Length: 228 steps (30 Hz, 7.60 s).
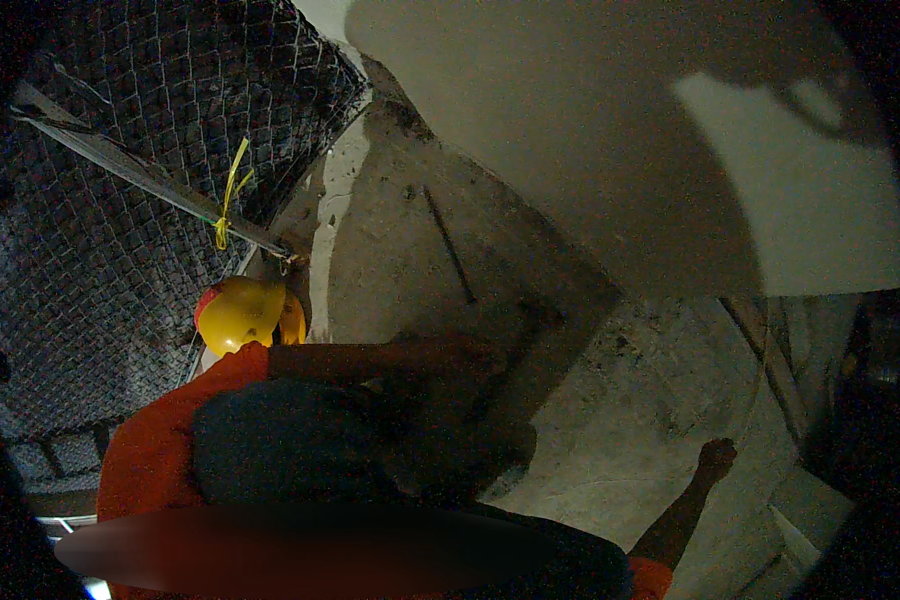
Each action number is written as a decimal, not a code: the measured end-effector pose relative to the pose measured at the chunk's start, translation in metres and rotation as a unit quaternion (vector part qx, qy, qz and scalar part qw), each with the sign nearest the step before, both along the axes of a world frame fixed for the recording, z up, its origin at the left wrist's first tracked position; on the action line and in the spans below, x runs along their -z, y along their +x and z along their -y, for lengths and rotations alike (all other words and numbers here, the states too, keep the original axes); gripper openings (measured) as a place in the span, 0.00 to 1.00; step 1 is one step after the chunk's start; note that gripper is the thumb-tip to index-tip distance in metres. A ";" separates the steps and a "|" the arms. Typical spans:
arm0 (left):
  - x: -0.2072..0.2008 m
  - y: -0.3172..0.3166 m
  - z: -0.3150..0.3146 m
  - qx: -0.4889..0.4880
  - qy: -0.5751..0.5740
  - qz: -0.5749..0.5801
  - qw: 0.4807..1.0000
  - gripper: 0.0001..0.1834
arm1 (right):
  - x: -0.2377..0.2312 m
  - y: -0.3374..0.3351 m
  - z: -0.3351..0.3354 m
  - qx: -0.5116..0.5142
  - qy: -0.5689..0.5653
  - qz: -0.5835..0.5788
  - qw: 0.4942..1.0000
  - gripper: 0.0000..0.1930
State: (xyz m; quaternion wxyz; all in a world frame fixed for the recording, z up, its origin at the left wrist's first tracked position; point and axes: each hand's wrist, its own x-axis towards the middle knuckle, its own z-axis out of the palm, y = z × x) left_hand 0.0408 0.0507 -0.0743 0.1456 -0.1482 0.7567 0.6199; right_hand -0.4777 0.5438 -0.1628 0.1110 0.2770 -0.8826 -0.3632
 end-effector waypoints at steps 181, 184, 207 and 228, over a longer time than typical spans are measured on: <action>0.150 -0.416 -0.211 0.160 -0.408 -0.070 0.896 0.15 | -0.012 -0.231 -0.397 0.264 -0.386 0.219 0.856 0.23; 0.158 -0.405 -0.203 0.190 -0.508 -0.109 0.833 0.18 | -0.008 -0.235 -0.412 0.299 -0.396 0.243 0.834 0.23; 0.151 -0.406 -0.201 -0.004 -0.294 0.014 0.956 0.11 | 0.017 -0.192 -0.425 0.142 -0.399 0.287 0.859 0.12; 0.131 -0.395 -0.207 0.097 -0.326 -0.040 0.939 0.13 | -0.022 -0.199 -0.402 0.264 -0.397 0.218 0.852 0.17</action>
